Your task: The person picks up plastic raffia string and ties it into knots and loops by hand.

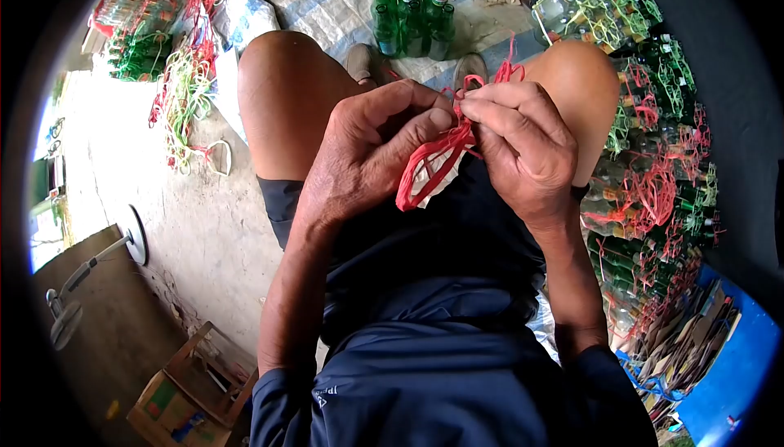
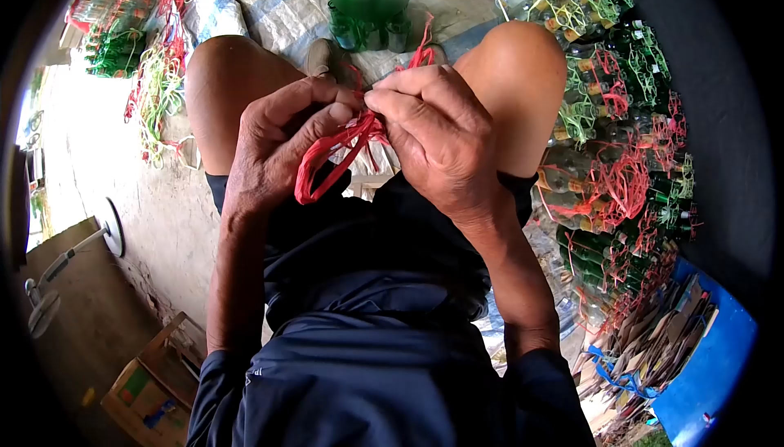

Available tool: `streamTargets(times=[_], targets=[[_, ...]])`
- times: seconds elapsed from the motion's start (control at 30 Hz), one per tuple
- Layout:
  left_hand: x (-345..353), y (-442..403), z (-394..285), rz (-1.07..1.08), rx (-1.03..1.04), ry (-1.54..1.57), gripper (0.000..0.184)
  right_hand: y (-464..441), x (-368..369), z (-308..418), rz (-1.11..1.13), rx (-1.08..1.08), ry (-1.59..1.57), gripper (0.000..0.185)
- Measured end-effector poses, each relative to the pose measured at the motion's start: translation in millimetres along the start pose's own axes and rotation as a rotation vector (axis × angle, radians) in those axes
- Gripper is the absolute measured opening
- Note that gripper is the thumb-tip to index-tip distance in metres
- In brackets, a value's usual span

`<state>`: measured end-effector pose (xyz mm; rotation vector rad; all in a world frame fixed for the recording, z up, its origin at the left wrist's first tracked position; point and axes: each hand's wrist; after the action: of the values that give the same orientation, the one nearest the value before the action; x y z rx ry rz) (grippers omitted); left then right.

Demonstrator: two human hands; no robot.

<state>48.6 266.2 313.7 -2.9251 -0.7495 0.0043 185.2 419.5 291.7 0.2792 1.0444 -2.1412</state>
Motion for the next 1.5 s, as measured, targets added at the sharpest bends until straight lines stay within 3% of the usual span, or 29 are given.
streamTargets(times=[0.13, 0.43, 0.73, 0.83, 0.87, 1.07, 1.5], targets=[[-1, 0, -4, 0.02, -0.067, 0.008, 0.017, -1, 0, -2, -0.005, -0.048, 0.036, 0.03], [4, 7, 5, -0.019, -0.07, 0.045, 0.016, 3, 2, 4, 0.02, 0.103, -0.025, 0.038], [4, 10, 10, -0.044, -0.059, 0.096, 0.017, 1, 3, 3, 0.026, 0.073, -0.024, 0.036], [-1, 11, 1, -0.022, -0.15, 0.157, 0.015, -1, 1, 5, 0.03, 0.069, -0.025, 0.034], [3, 12, 7, -0.057, -0.074, 0.146, 0.016, -1, 1, 5, 0.027, 0.055, -0.03, 0.034], [4, 12, -2, -0.048, -0.184, 0.225, 0.016, -1, 2, 3, 0.016, 0.005, -0.073, 0.031], [17, 14, 1, -0.164, -0.052, -0.029, 0.007, -3, -5, 11, 0.078, 0.02, -0.03, 0.021]])
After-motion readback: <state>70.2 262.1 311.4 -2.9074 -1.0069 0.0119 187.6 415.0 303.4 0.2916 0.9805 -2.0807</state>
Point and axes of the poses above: each hand's wrist, its own y-axis away from the middle knuckle, its own x-axis out of the palm, z = x × y, and after that the axes turned 9 degrees about x, right-handed
